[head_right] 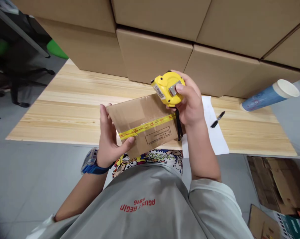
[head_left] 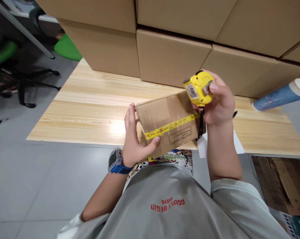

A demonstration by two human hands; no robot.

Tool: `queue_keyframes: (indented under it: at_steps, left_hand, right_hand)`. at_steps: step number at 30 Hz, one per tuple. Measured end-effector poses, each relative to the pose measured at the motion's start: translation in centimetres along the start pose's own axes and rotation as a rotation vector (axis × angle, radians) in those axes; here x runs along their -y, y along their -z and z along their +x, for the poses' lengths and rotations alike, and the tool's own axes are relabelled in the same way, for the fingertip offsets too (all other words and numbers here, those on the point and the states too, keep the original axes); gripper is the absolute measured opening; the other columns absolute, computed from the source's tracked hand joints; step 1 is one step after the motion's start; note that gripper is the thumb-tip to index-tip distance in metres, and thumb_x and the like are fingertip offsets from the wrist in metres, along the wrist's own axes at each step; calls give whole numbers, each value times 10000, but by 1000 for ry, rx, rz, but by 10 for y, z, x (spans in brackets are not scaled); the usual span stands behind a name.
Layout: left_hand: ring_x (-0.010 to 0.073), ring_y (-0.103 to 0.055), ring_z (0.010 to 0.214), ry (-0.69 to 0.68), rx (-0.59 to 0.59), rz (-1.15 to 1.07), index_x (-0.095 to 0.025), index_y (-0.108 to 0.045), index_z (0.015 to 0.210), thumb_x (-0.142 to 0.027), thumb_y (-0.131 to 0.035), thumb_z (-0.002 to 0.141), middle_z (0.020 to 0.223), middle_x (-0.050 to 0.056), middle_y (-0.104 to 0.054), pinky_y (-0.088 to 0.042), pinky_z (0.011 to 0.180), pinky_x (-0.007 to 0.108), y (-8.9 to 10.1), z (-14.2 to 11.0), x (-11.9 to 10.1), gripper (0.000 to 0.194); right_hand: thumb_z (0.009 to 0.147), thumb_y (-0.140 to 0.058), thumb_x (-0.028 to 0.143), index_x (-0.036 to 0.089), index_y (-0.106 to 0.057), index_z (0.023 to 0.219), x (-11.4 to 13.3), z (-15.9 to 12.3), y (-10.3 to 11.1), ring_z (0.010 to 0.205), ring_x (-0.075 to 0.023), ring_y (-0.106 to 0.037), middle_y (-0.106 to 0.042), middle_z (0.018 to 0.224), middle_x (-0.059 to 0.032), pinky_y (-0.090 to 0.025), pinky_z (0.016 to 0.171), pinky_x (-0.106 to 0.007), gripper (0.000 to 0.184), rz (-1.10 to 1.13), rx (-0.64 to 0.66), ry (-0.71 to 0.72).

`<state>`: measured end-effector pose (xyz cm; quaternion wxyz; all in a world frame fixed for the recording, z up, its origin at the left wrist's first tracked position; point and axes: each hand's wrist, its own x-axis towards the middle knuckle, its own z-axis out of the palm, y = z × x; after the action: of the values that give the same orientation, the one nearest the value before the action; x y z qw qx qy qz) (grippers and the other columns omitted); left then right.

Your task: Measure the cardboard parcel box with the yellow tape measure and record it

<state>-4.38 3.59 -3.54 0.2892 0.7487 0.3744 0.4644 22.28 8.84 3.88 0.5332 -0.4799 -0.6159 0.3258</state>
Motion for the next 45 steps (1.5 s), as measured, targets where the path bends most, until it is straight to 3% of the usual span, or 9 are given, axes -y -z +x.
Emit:
queue_keyframes:
  at_steps: [4, 7, 12, 16, 19, 22, 28, 35, 45]
  left_hand:
    - [444, -108, 1600, -199, -48, 126, -421, 46, 1618, -612, -734, 796, 1737, 8, -22, -208, 1303, 674, 18, 1, 15, 1148]
    - [419, -116, 1603, -333, -37, 225, -450, 10, 1610, -561, -723, 799, 1733, -34, -23, -206, 1314, 658, 27, 2, 24, 1099]
    - [343, -251, 1577, -342, -36, 237, -427, -68, 1595, -514, -524, 936, 1683, 81, -198, -308, 1258, 652, 18, 1, 23, 807]
    - [356, -278, 1566, -289, -67, 185, -372, -59, 1607, -553, -506, 954, 1667, 130, -230, -339, 1242, 640, 5, -5, 16, 812]
    - [357, -280, 1568, -189, -142, 66, -359, -99, 1612, -606, -461, 973, 1678, 117, -225, -318, 1267, 606, 3, -3, 12, 775]
    - [333, -291, 1574, -66, -224, -131, -376, -88, 1604, -672, -361, 990, 1699, 82, -210, -341, 1274, 546, 5, 11, 8, 735]
    - [304, -353, 1550, -23, -109, -90, -298, -278, 1553, -599, -388, 1024, 1655, 100, -360, -344, 1288, 498, 12, 42, -8, 618]
    - [255, -384, 1538, -91, -39, 94, -245, -436, 1494, -533, -283, 1068, 1615, 105, -441, -299, 1316, 487, 22, 43, -10, 536]
    - [248, -410, 1522, 14, -43, 102, -263, -479, 1475, -440, -364, 1055, 1583, 91, -485, -335, 1309, 488, 26, 40, -12, 470]
  right_hand:
    - [851, -393, 677, 261, -571, 1261, 19, -20, -2, 676, -210, -636, -680, 1025, -97, -473, 490, -347, 610, -75, 28, 67]
    - [786, -590, 455, 270, -670, 1123, 55, -23, -4, 719, -216, -659, -720, 949, -58, -541, 571, -370, 393, -4, 126, 91]
    - [771, -604, 206, 295, -710, 1135, 105, 2, -26, 997, -224, -681, -720, 1138, -9, -589, 851, -392, 389, -250, 358, 163]
    - [844, -527, 197, 243, -644, 1261, 97, 27, -56, 1154, -227, -657, -678, 1267, -14, -562, 960, -417, 435, -428, 563, 255]
    - [887, -534, 226, 257, -590, 1359, 81, 32, -67, 1180, -239, -644, -663, 1329, -36, -537, 999, -448, 477, -594, 595, 429]
    - [915, -548, 258, 279, -565, 1387, 74, 28, -70, 1104, -222, -651, -685, 1241, -35, -531, 976, -425, 473, -699, 607, 558]
    - [951, -616, 360, 285, -492, 1453, 76, 21, -68, 1048, -232, -628, -657, 1180, -71, -530, 924, -395, 523, -742, 640, 540]
    - [932, -641, 391, 292, -588, 1370, 75, 18, -32, 1016, -264, -658, -690, 1157, -65, -555, 884, -442, 453, -745, 600, 493]
    - [891, -695, 510, 318, -659, 1296, 60, -45, 71, 887, -252, -717, -715, 1101, -74, -613, 785, -431, 450, -822, 238, 350]
